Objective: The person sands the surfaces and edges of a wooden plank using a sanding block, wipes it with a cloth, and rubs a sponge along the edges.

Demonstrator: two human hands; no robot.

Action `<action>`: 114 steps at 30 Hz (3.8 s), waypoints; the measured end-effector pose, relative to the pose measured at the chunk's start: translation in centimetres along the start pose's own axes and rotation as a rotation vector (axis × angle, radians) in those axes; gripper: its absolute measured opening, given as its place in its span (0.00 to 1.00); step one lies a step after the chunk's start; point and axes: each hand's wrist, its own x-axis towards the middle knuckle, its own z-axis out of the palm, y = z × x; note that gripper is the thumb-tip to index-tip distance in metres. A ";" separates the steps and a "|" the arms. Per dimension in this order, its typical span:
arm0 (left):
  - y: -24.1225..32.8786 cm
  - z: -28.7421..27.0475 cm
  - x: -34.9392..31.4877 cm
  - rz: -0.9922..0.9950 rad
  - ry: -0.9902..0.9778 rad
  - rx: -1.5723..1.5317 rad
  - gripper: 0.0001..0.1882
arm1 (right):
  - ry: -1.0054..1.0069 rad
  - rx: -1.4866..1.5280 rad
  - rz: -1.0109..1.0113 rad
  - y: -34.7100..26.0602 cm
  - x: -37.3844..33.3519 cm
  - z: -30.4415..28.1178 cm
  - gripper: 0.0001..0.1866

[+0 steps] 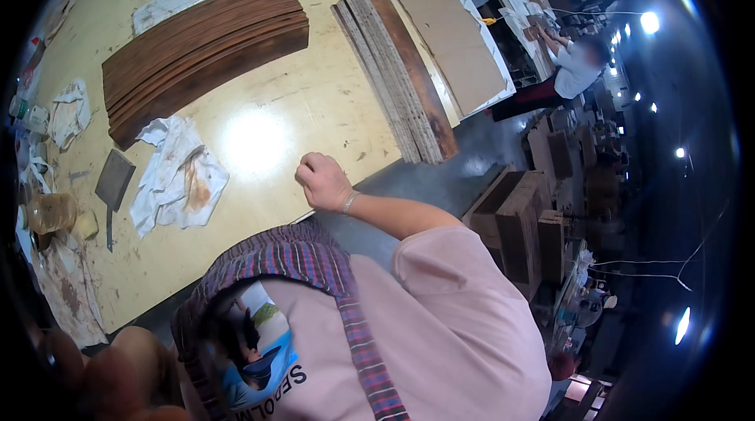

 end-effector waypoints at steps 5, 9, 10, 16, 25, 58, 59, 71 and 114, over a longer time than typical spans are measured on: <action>-1.9 2.0 0.8 0.219 0.034 0.114 0.24 | -0.007 0.012 -0.022 -0.3 0.4 -0.1 0.07; -1.1 1.8 2.2 0.070 0.026 -0.028 0.23 | 0.009 0.024 0.006 0.1 0.1 -0.3 0.09; 0.2 1.1 1.8 0.030 0.021 -0.016 0.23 | 0.008 0.062 -0.026 -0.3 0.5 -0.2 0.10; 0.1 0.9 1.8 0.032 0.008 -0.016 0.23 | 0.013 0.038 -0.016 -0.3 0.2 -0.2 0.09; 0.1 2.1 3.1 -0.027 0.042 -0.069 0.23 | 0.008 0.008 0.005 -0.1 0.1 -0.1 0.07; 1.0 2.3 3.6 -0.100 0.066 0.057 0.23 | -0.022 -0.001 0.009 0.1 -0.2 0.1 0.07; 1.0 2.4 3.7 -0.102 0.072 0.058 0.23 | -0.016 -0.008 0.008 0.3 -0.2 0.1 0.07; -7.9 10.2 -1.3 -0.657 0.221 -0.167 0.22 | 0.005 -0.013 0.020 0.1 -0.1 -0.1 0.07; -14.9 27.0 -8.6 -0.889 0.517 0.045 0.16 | -0.476 0.148 0.337 -4.9 19.9 -1.7 0.22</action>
